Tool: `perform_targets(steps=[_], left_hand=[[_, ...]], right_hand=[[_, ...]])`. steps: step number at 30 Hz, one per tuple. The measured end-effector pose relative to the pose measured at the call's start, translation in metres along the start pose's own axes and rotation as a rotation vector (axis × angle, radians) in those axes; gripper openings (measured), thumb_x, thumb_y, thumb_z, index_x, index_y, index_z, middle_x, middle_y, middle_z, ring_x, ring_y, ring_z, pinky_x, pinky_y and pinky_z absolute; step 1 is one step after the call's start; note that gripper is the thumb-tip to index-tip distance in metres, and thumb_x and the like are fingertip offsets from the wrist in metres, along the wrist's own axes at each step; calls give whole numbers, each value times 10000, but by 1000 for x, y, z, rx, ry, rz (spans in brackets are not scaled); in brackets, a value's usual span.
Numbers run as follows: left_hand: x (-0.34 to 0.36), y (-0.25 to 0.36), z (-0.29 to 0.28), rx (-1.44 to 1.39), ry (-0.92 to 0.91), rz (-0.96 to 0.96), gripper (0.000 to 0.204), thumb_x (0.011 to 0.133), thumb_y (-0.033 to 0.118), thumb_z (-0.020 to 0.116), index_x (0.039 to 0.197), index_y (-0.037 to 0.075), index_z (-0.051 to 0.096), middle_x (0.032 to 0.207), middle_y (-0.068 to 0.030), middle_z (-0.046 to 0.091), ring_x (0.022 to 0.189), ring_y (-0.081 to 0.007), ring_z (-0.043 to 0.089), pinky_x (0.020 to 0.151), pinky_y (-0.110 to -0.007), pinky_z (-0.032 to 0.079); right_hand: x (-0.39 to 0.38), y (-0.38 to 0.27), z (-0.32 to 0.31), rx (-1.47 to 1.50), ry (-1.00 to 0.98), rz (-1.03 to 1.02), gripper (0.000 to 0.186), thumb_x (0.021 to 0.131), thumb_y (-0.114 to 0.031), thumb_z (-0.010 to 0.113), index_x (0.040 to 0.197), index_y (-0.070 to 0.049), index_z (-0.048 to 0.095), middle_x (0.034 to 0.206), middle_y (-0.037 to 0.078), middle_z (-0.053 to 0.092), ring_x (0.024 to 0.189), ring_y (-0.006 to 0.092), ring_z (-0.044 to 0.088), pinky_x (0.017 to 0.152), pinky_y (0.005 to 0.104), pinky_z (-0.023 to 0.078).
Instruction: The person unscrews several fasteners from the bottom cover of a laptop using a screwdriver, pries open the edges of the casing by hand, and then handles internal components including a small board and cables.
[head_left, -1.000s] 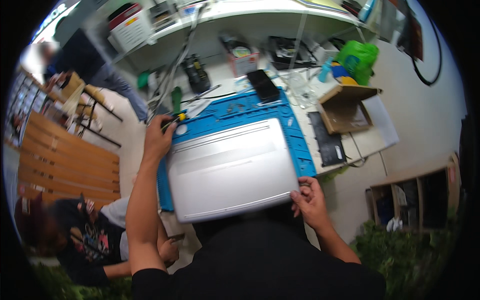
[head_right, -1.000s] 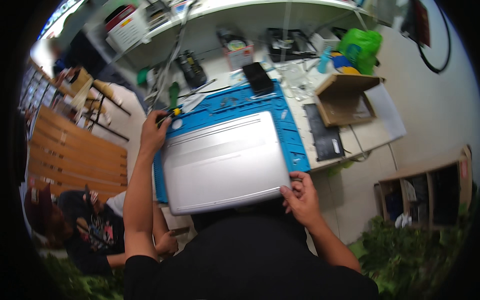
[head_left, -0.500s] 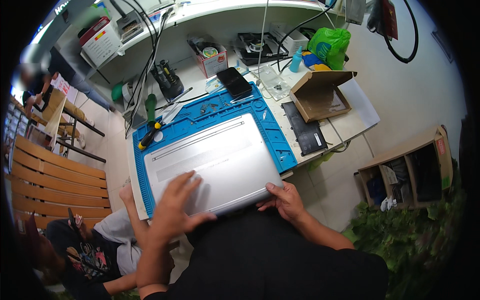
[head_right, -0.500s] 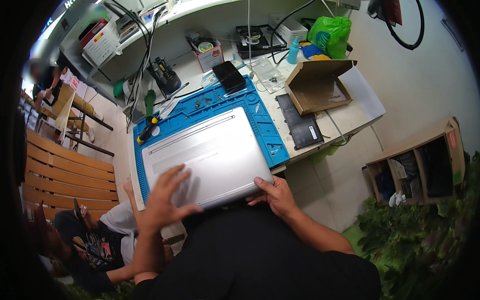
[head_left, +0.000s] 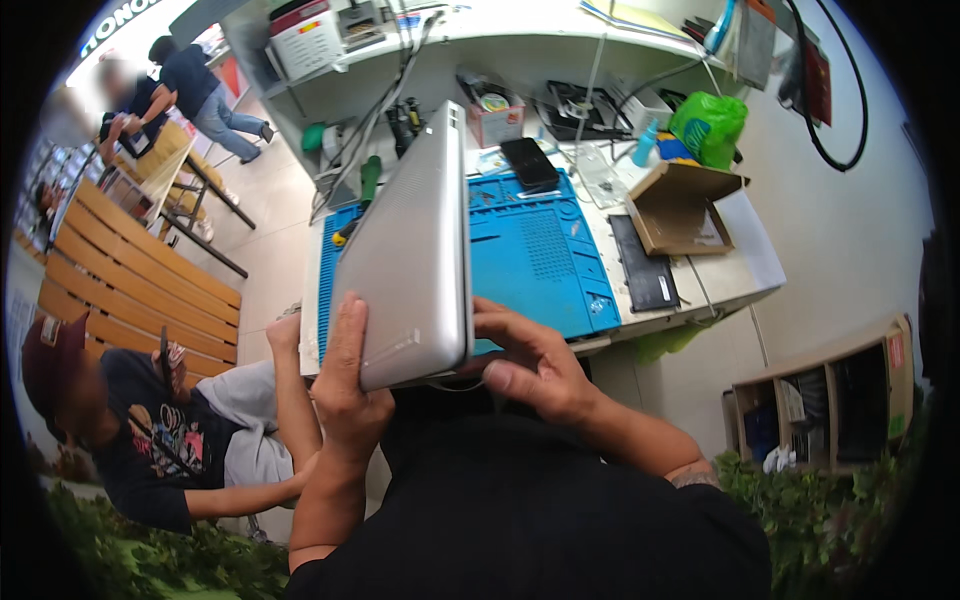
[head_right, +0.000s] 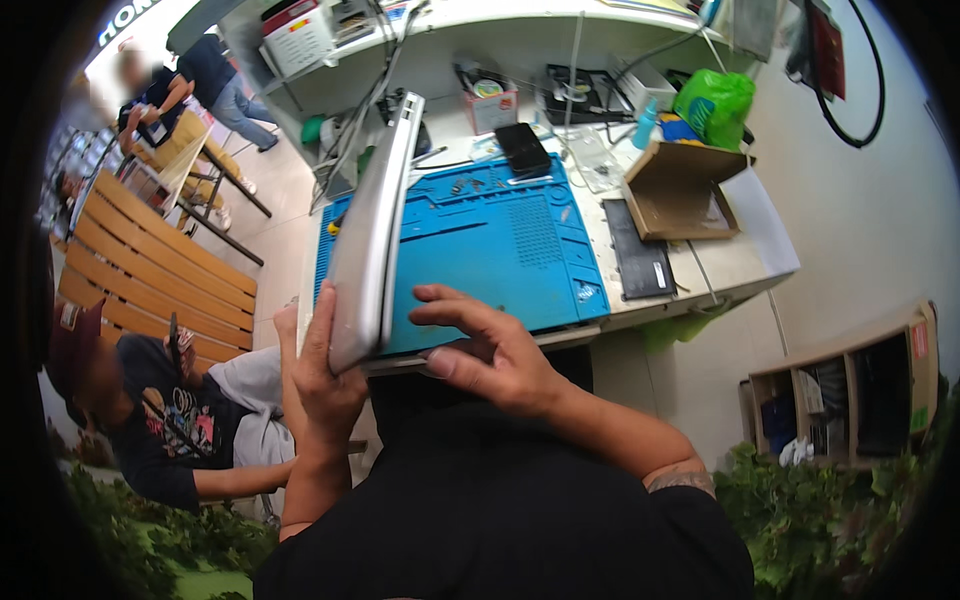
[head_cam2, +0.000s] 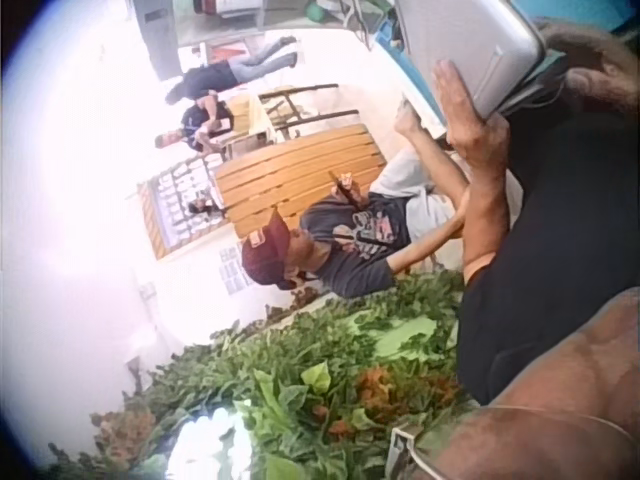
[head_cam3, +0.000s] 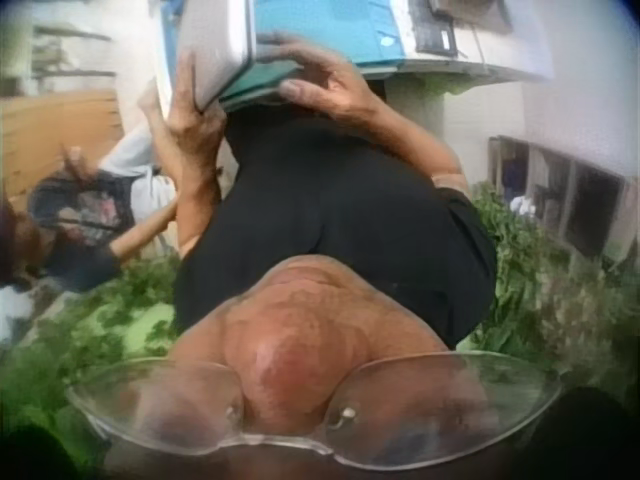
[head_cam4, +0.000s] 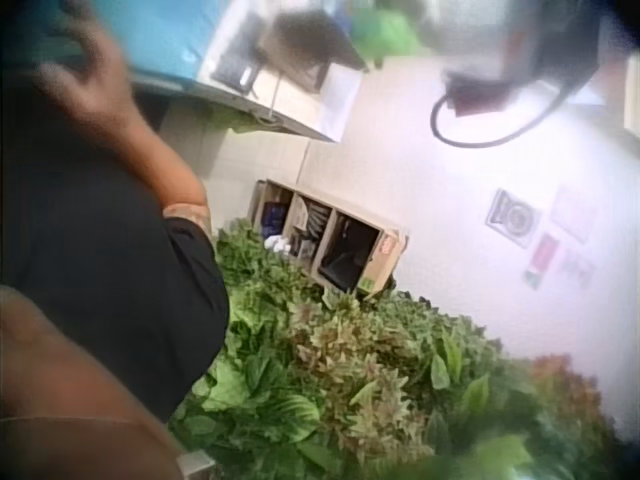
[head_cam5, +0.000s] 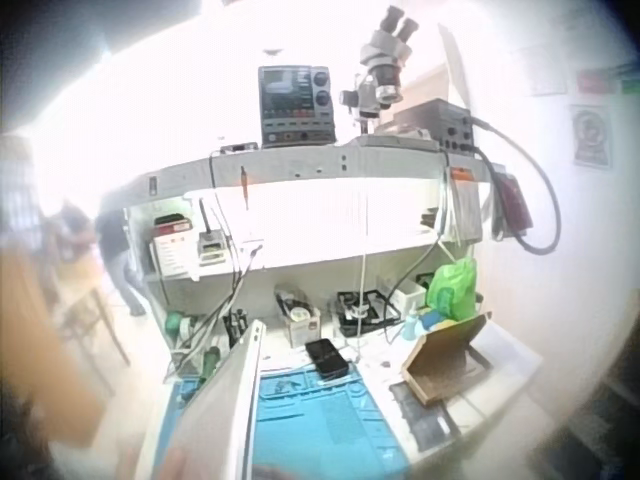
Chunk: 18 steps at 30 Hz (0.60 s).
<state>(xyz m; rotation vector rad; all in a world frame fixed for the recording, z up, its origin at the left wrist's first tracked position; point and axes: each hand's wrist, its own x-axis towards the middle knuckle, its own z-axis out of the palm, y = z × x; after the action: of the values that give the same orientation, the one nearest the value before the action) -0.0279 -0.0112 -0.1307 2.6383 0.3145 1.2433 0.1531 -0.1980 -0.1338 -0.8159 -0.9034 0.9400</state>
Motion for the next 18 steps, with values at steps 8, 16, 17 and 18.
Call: perform_targets(steps=[8,16,17,18], left_hand=[[-29,0,22,12,-122,-5,832,740,-171,592,1535,65,667,1578,-235,638,1458,-503,598,1191,-653,475],[-28,1,22,15,-131,7,853,719,-177,595,1529,77,678,1580,-237,636,1468,-500,590,1191,-657,471],[-27,1,20,0,-121,-1,852,718,-180,593,1527,74,679,1574,-236,641,1470,-497,589,1197,-647,469],[-26,1,18,-12,-109,-11,850,718,-183,591,1524,71,680,1569,-235,645,1471,-494,589,1204,-638,468]], right_hand=[[7,-1,-22,49,193,-85,838,1132,-482,632,1702,38,303,1593,190,508,1402,222,582,1171,361,489],[9,1,-34,15,150,-102,1069,1044,-524,750,1745,58,191,1669,199,452,1499,261,495,1237,389,415],[8,5,-34,40,105,-118,1190,992,-563,817,1760,48,143,1714,205,398,1547,285,452,1265,412,393],[8,12,-31,-73,61,-159,1317,909,-579,882,1766,32,90,1744,206,333,1583,303,392,1288,435,356]])
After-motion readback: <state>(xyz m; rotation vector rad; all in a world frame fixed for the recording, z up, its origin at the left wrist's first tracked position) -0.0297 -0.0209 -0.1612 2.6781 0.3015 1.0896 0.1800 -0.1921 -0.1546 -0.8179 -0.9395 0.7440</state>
